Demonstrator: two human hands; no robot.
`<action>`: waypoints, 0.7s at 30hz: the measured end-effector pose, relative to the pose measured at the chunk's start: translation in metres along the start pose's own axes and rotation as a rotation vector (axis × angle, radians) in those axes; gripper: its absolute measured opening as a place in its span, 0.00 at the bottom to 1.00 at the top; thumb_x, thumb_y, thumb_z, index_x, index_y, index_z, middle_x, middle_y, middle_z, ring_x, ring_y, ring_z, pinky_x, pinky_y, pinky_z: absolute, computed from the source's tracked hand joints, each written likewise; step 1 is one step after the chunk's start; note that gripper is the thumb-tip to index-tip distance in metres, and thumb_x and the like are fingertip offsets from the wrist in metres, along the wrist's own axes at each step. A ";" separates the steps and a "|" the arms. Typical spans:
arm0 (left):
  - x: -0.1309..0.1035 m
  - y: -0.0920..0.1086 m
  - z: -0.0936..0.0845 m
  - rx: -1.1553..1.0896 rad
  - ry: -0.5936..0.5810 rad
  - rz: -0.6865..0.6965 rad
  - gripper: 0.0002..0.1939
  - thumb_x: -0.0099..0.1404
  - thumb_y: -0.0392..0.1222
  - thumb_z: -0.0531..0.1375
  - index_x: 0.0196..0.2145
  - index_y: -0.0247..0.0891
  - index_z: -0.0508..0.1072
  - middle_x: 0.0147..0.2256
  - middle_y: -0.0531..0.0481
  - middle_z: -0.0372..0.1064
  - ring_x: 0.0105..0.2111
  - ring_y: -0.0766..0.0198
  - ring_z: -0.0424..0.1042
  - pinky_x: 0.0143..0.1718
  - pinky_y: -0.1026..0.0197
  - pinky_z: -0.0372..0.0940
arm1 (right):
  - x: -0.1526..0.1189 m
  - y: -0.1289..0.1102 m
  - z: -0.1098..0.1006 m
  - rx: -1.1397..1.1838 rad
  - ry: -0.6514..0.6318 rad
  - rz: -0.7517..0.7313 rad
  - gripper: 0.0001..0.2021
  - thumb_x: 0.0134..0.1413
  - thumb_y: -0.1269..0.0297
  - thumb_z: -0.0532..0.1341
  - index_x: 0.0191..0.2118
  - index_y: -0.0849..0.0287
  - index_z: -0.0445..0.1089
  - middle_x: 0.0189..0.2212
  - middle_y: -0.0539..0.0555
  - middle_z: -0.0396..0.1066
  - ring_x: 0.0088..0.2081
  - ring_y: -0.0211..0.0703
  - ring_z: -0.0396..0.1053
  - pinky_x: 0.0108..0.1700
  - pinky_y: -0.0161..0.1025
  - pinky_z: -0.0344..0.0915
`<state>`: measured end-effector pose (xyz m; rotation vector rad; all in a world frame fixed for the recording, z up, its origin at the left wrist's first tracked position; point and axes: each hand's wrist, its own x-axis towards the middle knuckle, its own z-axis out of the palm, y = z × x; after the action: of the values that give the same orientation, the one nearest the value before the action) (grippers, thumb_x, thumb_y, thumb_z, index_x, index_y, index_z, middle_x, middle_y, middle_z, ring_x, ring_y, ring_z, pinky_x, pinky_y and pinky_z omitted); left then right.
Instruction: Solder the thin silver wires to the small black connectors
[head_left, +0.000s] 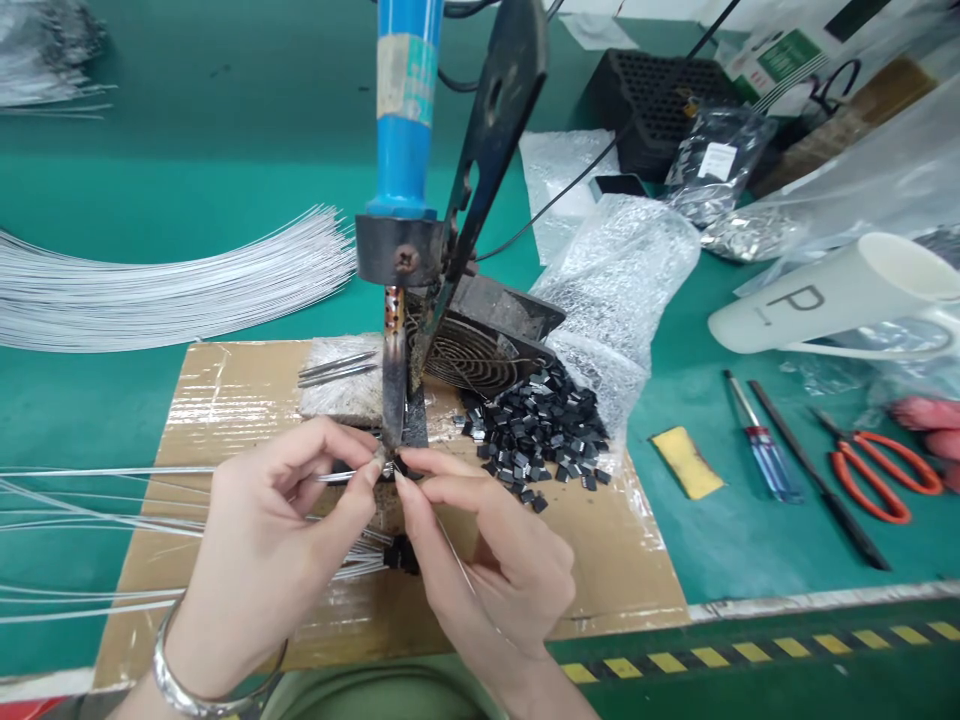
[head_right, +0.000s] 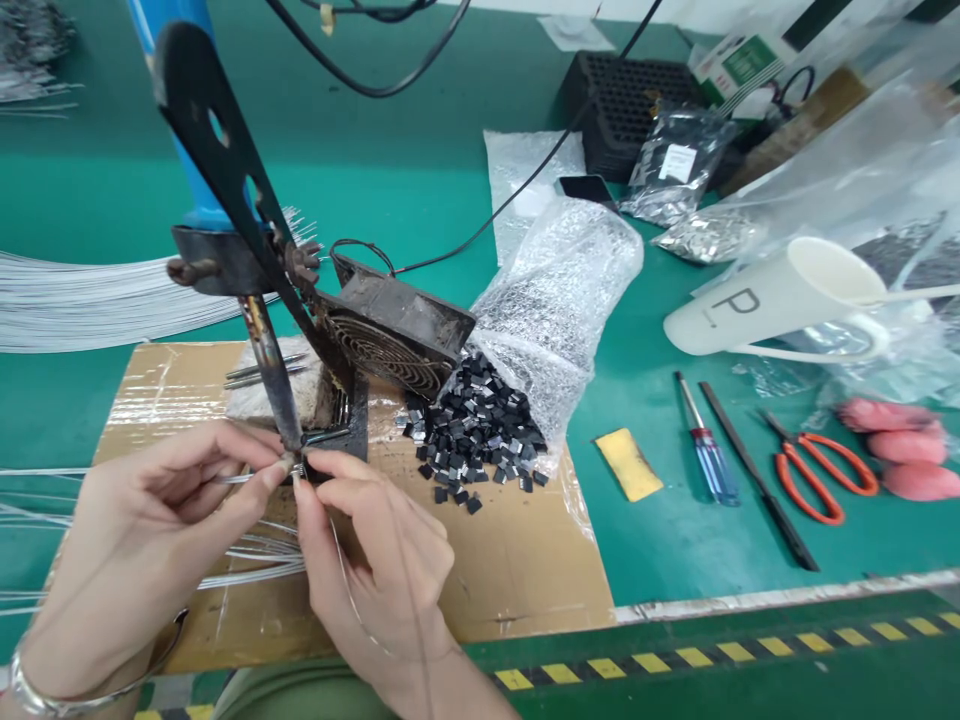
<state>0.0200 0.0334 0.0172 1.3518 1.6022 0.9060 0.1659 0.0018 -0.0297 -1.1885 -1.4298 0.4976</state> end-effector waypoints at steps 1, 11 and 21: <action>0.000 0.000 0.000 0.002 0.002 -0.002 0.02 0.58 0.39 0.68 0.27 0.42 0.81 0.31 0.53 0.82 0.28 0.66 0.77 0.26 0.71 0.68 | 0.000 0.000 0.000 0.000 0.001 0.001 0.11 0.63 0.79 0.68 0.43 0.54 0.77 0.43 0.54 0.88 0.40 0.45 0.87 0.42 0.35 0.83; 0.002 -0.006 0.000 0.014 0.012 -0.010 0.03 0.57 0.41 0.67 0.26 0.42 0.80 0.30 0.51 0.82 0.29 0.62 0.78 0.19 0.70 0.60 | -0.002 0.000 0.000 0.092 -0.002 0.053 0.10 0.62 0.81 0.67 0.40 0.56 0.75 0.41 0.54 0.87 0.43 0.42 0.87 0.46 0.32 0.81; -0.007 -0.015 -0.005 0.039 0.000 0.010 0.05 0.59 0.44 0.69 0.27 0.43 0.81 0.34 0.50 0.85 0.25 0.64 0.76 0.22 0.67 0.65 | -0.006 0.016 -0.033 0.180 0.187 0.416 0.13 0.75 0.66 0.60 0.35 0.54 0.77 0.24 0.45 0.73 0.26 0.33 0.72 0.30 0.29 0.70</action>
<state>0.0099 0.0243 0.0063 1.3879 1.6216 0.8850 0.2007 -0.0077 -0.0378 -1.3511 -0.9572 0.7631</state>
